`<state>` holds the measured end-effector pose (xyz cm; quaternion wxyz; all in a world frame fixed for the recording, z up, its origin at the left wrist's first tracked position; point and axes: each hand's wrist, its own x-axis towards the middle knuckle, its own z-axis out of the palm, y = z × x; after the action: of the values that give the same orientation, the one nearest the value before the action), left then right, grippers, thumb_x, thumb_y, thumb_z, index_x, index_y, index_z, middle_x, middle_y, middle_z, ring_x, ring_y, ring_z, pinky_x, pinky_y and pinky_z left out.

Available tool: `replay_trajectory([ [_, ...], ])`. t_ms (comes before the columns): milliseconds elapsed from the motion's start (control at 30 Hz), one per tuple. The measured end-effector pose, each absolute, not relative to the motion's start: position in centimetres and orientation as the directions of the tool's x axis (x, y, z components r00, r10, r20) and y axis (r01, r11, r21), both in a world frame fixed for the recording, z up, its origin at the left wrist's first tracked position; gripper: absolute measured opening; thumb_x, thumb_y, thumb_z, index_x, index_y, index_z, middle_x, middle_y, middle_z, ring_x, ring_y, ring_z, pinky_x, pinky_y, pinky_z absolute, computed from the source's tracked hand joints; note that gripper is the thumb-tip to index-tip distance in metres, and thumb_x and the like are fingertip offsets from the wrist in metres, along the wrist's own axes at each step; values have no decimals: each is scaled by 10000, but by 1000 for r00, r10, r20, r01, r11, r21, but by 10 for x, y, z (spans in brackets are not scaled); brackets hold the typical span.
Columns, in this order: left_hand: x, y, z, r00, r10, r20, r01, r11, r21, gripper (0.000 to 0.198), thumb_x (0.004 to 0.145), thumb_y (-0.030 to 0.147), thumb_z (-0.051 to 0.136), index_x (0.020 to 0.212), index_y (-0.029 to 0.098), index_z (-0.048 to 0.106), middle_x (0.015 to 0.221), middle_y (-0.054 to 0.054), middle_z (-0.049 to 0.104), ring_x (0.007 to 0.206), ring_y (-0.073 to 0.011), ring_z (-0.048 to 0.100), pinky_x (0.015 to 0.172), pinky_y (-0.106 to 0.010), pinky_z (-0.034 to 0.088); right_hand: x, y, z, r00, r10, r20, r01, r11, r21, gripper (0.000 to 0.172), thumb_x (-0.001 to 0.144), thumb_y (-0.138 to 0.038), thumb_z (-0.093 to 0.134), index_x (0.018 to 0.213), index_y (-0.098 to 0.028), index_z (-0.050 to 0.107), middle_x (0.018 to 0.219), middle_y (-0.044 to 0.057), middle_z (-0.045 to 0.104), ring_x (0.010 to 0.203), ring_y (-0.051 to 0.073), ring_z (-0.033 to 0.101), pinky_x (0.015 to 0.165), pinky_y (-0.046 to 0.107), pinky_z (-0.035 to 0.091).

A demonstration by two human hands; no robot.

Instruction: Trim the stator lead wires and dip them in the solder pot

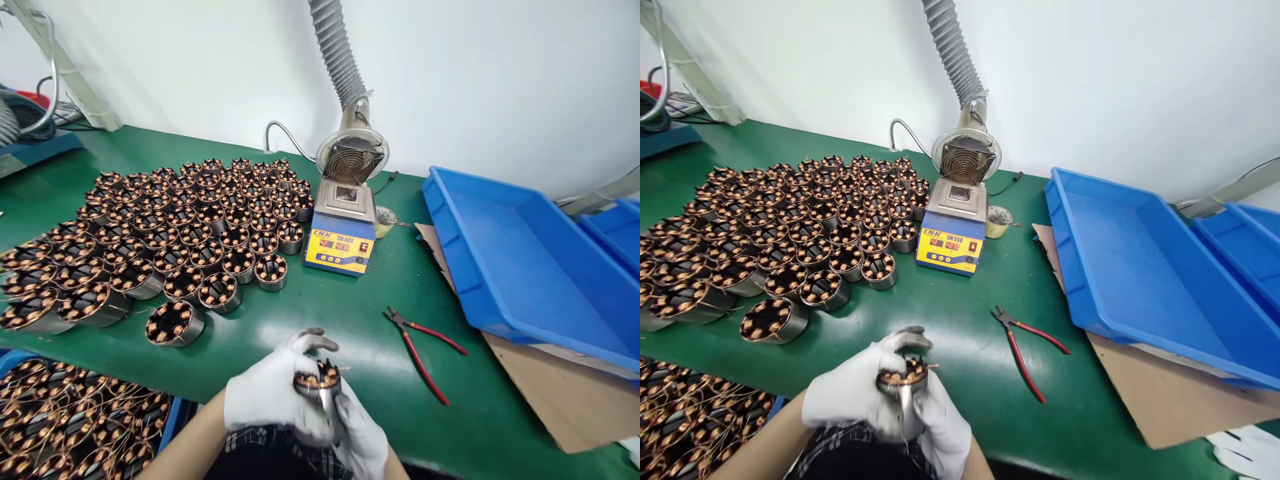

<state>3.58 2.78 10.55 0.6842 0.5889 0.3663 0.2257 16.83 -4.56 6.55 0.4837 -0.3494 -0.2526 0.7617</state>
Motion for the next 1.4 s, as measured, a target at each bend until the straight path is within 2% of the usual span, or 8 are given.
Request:
replay_trajectory([
  [200,36,15,112,546,816,-190,474,-113,873,898,472,277,818,1296,272,461,1382,-125,430,1252,-373,358,1039,-516,260,158,-37,56,-188,896,-402,-745,-397,-536,425,661,-543,667,928,-215,622,1017,88,657,996,278,600,844,460,485],
  [467,44,24,111,226,965,-131,156,97,983,73,731,279,663,713,233,717,734,-24,717,767,-210,634,809,-337,464,161,-40,51,-245,875,-418,-812,-421,-405,395,616,-452,721,926,-221,638,929,60,673,819,239,640,736,396,525],
  [600,56,37,98,131,905,-406,-114,420,900,219,712,368,659,635,163,659,550,-4,624,486,-127,521,469,-238,413,163,-42,53,-309,862,-403,-814,-458,-357,444,633,-495,668,918,-156,642,854,93,678,674,218,632,582,336,515],
  [700,53,34,91,95,925,-369,-261,380,887,277,758,428,610,759,155,654,671,-22,653,656,-147,591,673,-268,481,167,-40,58,-332,844,-420,-807,-485,-338,471,660,-558,598,916,-164,636,837,82,676,642,185,620,568,299,497],
  [900,36,11,105,401,888,-224,149,179,973,793,375,182,849,1130,256,620,1242,-67,592,1185,-322,465,1041,-426,310,169,-35,59,-154,839,-521,-707,-462,-535,492,701,-653,421,811,-216,618,884,88,683,759,236,640,633,373,517],
  [1067,47,27,107,282,919,-274,105,254,962,96,638,275,712,701,204,720,719,-35,717,672,-201,628,811,-364,472,166,-35,64,-278,857,-433,-801,-456,-387,371,648,-521,588,824,-206,674,816,65,694,671,223,638,590,337,500],
  [1267,43,36,91,239,893,-380,-232,433,871,280,665,344,702,878,164,672,704,-22,683,709,-163,617,717,-272,484,168,-37,66,-360,835,-415,-827,-491,-272,477,681,-557,561,919,-159,674,828,82,688,652,180,629,591,286,482],
  [1400,41,19,95,506,777,-373,-22,445,895,567,454,149,807,1000,195,662,899,-26,688,771,-185,622,711,-269,502,168,-36,62,-246,859,-450,-875,-396,-278,335,677,-503,593,819,-208,666,812,52,697,702,198,640,646,317,498],
])
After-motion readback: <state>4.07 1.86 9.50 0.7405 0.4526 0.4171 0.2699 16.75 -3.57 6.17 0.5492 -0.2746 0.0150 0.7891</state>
